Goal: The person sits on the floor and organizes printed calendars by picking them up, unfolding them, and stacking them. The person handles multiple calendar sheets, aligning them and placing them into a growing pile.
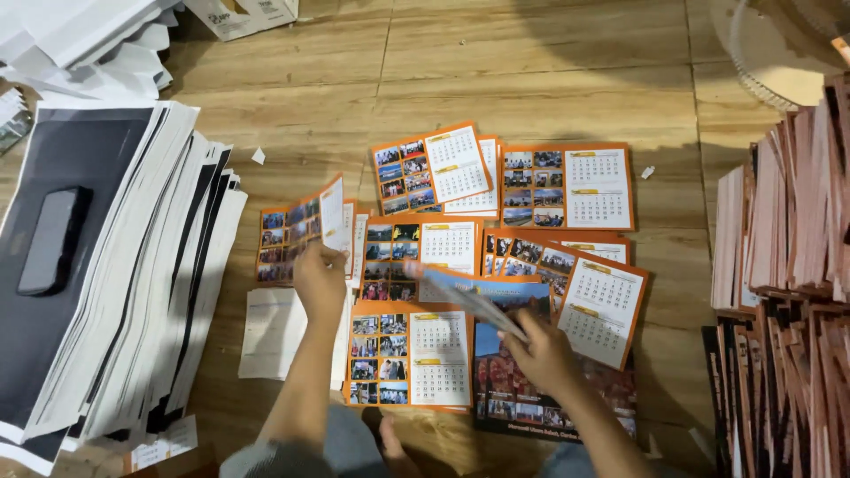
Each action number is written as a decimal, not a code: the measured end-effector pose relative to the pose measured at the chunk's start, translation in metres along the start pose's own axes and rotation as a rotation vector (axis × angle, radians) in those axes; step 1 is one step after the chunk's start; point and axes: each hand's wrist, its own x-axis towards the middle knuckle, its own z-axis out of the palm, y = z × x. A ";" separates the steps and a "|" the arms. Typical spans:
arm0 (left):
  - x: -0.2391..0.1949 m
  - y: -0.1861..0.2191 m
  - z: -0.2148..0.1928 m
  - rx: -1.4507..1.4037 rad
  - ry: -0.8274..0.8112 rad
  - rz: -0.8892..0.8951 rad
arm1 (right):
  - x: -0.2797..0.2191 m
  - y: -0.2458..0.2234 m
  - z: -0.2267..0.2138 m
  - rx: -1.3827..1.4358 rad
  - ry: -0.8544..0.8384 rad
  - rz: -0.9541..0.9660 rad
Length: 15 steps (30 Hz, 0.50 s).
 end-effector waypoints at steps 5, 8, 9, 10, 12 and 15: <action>-0.106 -0.003 0.032 0.382 -0.284 0.550 | -0.008 -0.030 -0.006 -0.014 0.292 -0.190; -0.171 0.016 0.027 0.375 -0.462 0.927 | -0.008 -0.036 0.008 0.000 0.300 -0.414; -0.190 0.038 0.012 0.183 -0.539 1.049 | -0.008 -0.037 0.013 0.078 0.209 -0.451; -0.200 0.037 0.016 0.181 -0.538 1.049 | -0.010 -0.033 0.020 0.076 0.209 -0.451; -0.220 0.036 0.025 0.066 -0.677 1.011 | -0.013 -0.024 0.033 -0.089 -0.208 -0.228; -0.207 0.022 0.021 0.249 -0.720 1.016 | -0.014 -0.021 0.039 -0.256 -0.354 -0.114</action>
